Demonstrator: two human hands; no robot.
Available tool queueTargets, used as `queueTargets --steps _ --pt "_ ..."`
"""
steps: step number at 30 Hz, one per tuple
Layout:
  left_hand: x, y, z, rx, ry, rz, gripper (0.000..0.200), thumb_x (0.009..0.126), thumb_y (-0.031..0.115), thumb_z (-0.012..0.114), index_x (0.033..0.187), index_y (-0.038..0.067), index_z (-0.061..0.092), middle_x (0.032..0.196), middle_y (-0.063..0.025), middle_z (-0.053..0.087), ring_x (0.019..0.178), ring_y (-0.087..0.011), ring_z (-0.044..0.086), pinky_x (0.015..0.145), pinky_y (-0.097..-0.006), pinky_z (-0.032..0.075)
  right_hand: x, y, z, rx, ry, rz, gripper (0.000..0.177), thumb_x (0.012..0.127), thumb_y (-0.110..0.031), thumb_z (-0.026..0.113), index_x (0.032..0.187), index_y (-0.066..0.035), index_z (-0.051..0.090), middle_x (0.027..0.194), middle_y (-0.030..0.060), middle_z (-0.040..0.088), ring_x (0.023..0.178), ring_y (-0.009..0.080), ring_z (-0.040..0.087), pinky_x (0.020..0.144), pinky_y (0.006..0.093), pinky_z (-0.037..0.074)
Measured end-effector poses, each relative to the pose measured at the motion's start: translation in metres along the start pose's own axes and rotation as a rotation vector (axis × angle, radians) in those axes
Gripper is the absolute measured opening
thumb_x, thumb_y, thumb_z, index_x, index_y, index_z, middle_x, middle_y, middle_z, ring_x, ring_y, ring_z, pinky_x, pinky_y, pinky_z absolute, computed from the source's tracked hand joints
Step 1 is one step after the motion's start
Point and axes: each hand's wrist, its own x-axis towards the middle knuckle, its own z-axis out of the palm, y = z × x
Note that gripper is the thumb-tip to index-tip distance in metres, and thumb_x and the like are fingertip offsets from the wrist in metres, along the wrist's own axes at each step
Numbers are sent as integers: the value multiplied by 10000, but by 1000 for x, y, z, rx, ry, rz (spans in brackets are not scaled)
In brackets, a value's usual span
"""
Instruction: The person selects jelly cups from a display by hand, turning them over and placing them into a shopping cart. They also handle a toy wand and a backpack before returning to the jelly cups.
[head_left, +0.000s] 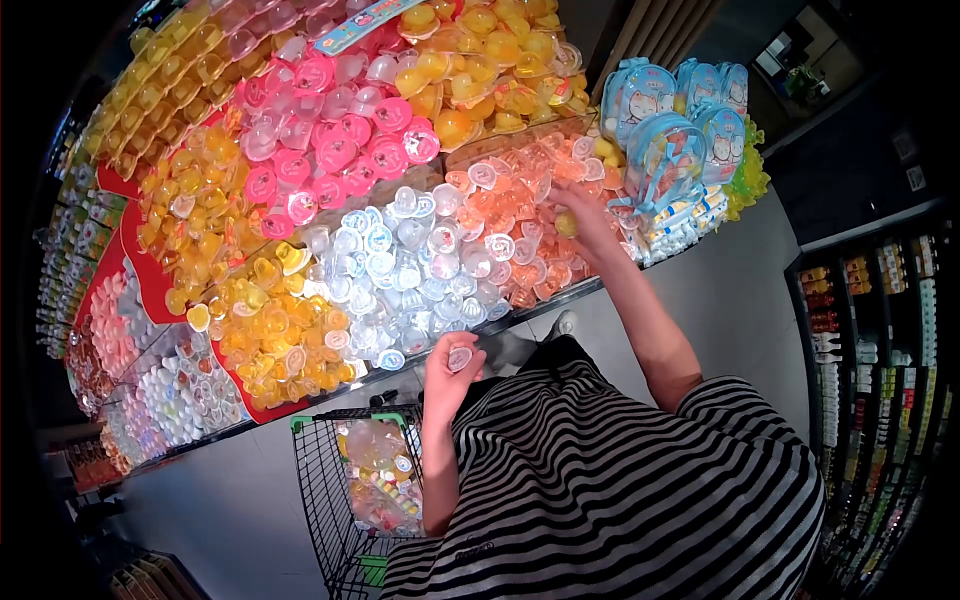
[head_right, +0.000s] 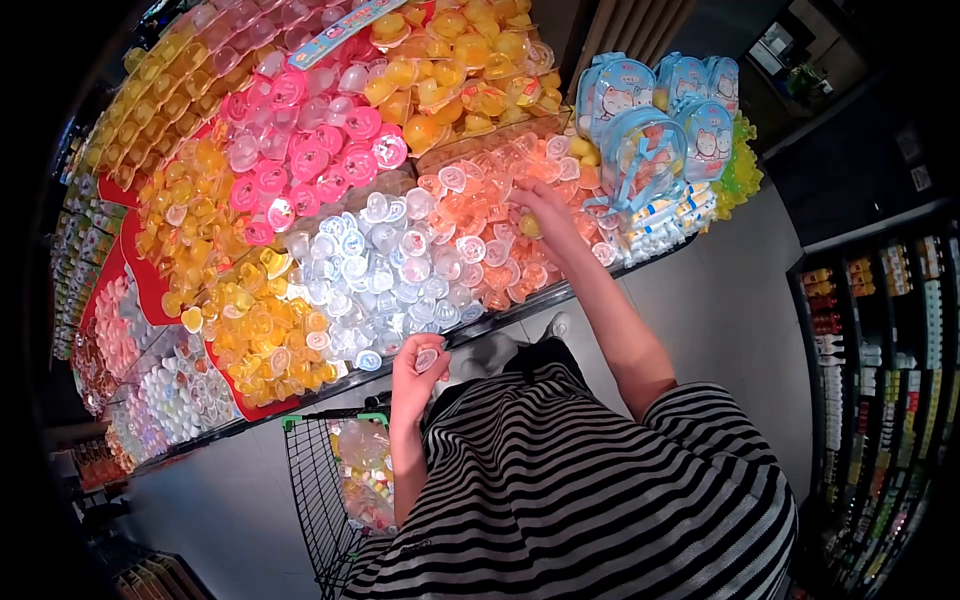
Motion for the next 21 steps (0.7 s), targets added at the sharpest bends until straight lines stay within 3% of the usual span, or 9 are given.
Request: queueTargets --steps 3,4,7,12,15,16,17,19,21 --pt "-3 -1 -4 19 -33 4 255 881 -30 690 1109 35 597 838 8 593 645 -53 568 557 -201 461 -16 3 1 340 -154 69 241 988 -268 546 1120 -73 595 1017 89 651 784 168 587 657 333 484" --pt "-5 -1 -3 7 -37 -8 261 878 -52 676 1112 27 594 846 3 592 637 -61 563 561 -207 458 -21 1 5 347 -133 76 363 1036 -363 426 1149 -55 579 1034 114 623 801 183 530 653 319 430" --pt "-7 -4 -7 15 -72 -32 278 869 -46 686 1119 34 592 854 7 591 635 -62 561 549 -210 455 -37 -4 14 521 -74 130 421 1039 -414 398 1113 -45 586 1020 116 601 796 188 522 655 317 420" --pt "-9 -2 -7 135 -283 39 431 833 -60 707 1219 57 557 927 7 582 694 -66 556 608 -225 462 -53 4 17 602 -246 62 475 1046 -459 344 1041 -54 592 968 110 587 795 200 529 653 327 426" --pt "-12 4 3 -88 -383 -22 412 958 184 613 1321 50 471 961 -44 598 685 -111 567 608 -228 462 -66 36 35 263 -166 -18 489 1064 -464 318 1022 -61 592 935 77 629 761 159 579 672 319 488" --pt "-10 -3 5 -93 -393 -30 490 1000 388 536 1346 50 455 964 -68 608 681 -138 579 601 -240 465 -81 47 52 144 9 37 470 1073 -446 336 1096 -55 595 994 78 651 820 145 610 728 300 510" --pt "-7 -11 7 -297 -408 -111 506 1026 423 494 1342 30 460 1002 -71 628 683 -129 590 619 -264 488 -94 53 53 -112 -166 26 442 1076 -411 358 1181 -42 577 1043 78 660 875 145 625 764 288 512" --pt "1 -32 2 -438 -545 -156 481 1056 433 425 1315 31 483 1036 -72 643 740 -149 623 672 -276 509 -112 86 65 -279 -249 -92 421 1083 -365 373 1043 -20 610 922 38 634 875 121 604 811 283 487" --pt "-2 -58 -3 -487 -357 -281 435 1074 396 380 1290 39 501 1052 -66 646 798 -159 639 703 -287 519 -136 83 81 -474 -425 -58 334 1081 -306 371 1049 -30 557 883 26 562 842 89 520 766 280 455"
